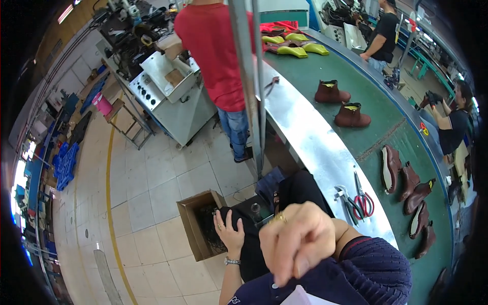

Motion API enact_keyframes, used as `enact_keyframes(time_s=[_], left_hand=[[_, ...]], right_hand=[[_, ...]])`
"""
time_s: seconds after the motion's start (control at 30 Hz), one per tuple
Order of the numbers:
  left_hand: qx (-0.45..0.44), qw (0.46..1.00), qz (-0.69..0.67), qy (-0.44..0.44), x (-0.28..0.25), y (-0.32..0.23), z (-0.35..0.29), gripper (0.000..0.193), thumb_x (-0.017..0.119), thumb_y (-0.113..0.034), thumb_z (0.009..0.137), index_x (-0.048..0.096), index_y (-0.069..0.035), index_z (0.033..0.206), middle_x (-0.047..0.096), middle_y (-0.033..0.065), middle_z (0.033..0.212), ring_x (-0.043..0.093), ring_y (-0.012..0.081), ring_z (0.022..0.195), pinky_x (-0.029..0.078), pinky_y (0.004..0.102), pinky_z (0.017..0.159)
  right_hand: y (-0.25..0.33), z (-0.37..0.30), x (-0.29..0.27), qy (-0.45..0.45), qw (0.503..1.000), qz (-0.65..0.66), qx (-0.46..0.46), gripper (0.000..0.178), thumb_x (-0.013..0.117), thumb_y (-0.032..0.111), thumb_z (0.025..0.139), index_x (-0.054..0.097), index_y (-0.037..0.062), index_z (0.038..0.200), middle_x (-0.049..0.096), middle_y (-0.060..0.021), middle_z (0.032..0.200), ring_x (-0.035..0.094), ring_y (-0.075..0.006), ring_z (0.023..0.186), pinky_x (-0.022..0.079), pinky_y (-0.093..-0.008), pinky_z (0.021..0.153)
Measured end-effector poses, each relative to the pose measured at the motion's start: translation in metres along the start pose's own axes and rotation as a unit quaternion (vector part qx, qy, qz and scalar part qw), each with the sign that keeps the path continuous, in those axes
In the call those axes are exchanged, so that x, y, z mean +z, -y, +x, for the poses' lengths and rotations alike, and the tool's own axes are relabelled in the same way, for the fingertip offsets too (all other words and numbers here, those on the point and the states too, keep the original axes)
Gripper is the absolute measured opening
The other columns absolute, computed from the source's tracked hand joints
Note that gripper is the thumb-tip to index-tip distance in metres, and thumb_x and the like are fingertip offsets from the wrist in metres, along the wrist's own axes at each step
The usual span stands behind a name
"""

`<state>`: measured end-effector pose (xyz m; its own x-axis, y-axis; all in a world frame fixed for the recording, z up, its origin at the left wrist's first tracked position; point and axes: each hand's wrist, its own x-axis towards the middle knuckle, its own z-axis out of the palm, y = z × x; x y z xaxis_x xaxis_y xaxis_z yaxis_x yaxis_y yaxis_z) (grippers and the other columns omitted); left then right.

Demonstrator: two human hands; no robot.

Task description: Assemble and trim shoe components using pliers, scissors, and a hammer.

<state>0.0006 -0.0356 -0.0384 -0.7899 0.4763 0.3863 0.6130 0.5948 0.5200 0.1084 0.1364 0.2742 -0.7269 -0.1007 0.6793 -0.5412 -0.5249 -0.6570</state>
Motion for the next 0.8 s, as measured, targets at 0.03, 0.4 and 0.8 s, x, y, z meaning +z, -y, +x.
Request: enact_keyframes(time_s=[0.03,0.4,0.8], left_hand=[[-0.017,1.000,0.020,-0.002,0.002,0.000,0.001,0.044,0.067,-0.028,0.086,0.060,-0.011,0.126,0.039,0.0197,0.147,0.036,0.0410,0.134,0.031,0.0484,0.110],[-0.038,0.991,0.107,0.071,0.039,-0.018,0.022,0.044,0.063,-0.031,0.087,0.057,-0.014,0.127,0.035,0.0168,0.149,0.031,0.0405,0.136,0.032,0.0544,0.105],[-0.049,0.987,0.125,0.092,0.051,-0.025,0.027,0.046,0.066,-0.029,0.083,0.058,-0.016,0.126,0.036,0.0167,0.149,0.031,0.0400,0.136,0.030,0.0535,0.107]], right_hand=[[0.012,-0.005,-0.011,-0.007,0.999,-0.039,0.033,0.020,0.068,0.009,0.087,0.070,-0.0088,0.094,0.066,-0.0182,0.086,0.060,-0.0184,0.062,0.048,-0.0269,0.056],[0.069,-0.188,-0.306,-0.497,0.712,-0.449,0.213,0.026,0.060,0.019,0.092,0.067,0.0017,0.111,0.070,-0.0062,0.092,0.065,-0.0100,0.068,0.053,-0.0268,0.060],[0.066,-0.252,-0.450,-0.598,0.377,-0.684,0.180,0.018,0.069,0.013,0.082,0.058,0.0036,0.092,0.061,-0.0190,0.094,0.060,-0.0376,0.095,0.048,-0.0463,0.081]])
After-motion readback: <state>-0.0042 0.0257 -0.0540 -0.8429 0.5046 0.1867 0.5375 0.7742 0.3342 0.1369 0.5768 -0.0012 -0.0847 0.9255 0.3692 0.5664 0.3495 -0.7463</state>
